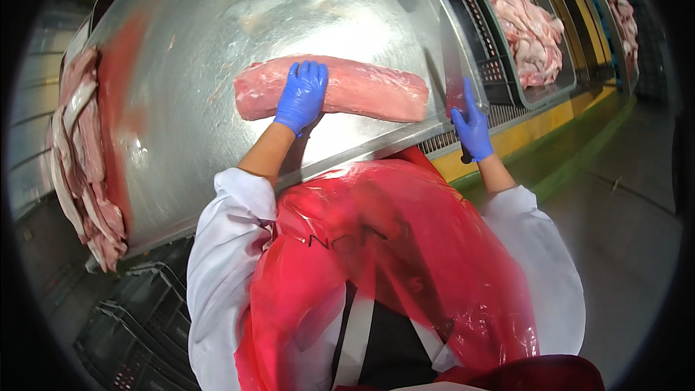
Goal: The person trims fat and connective tissue from large cuts of raw meat using a knife on a stainless steel table. They repeatedly reposition the meat, slice off fat layers, and place trimmed pieces into a nearby container.
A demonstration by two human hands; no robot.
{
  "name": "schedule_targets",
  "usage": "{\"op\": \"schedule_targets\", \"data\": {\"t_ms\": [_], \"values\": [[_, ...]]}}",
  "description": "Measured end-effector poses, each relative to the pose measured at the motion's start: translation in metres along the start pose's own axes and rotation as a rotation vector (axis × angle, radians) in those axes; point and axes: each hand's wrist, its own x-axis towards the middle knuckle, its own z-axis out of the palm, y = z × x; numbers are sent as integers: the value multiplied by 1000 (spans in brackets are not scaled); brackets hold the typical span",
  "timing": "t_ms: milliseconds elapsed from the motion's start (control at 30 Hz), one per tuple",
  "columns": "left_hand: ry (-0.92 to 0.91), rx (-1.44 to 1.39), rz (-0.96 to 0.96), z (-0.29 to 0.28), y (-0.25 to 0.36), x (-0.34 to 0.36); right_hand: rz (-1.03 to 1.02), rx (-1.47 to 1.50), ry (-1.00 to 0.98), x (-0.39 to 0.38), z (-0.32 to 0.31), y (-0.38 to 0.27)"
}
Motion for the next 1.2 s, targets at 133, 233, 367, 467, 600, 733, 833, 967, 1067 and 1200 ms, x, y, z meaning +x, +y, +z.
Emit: {"op": "schedule_targets", "data": {"t_ms": [133, 233, 367, 467, 600, 733, 833, 967, 1067, 1200], "values": [[-174, -419, 0, -26, -23, 34, 65, 83, 110, -34, -15, 35], [-668, -923, -140, -10, -96, 71, 200, 267, 103, -49, -24, 42], [-830, -451, -338, 15, -159, 70, 62, 232, 146, -40, -27, 54], [-239, -475, -472, 9, -127, 36, 223, 277, 60, -39, -36, 43], [-122, -119, -409, -12, -63, -26, 128, 259, -2, -5, -23, 38], [-388, -76, -824, -36, -50, -39, 48, 243, -81, 40, -2, 26], [-402, -239, -1109, -38, -53, -51, 10, 289, -145, 70, 11, 16], [-532, -568, -1156, -40, 5, -51, -108, 289, -141, 94, 16, 11], [-405, -712, -703, -56, 27, -21, -60, 376, -122, 104, 15, 16], [-160, -157, -21, -26, 6, 51, 1, 362, -67, 111, -5, 11]]}}
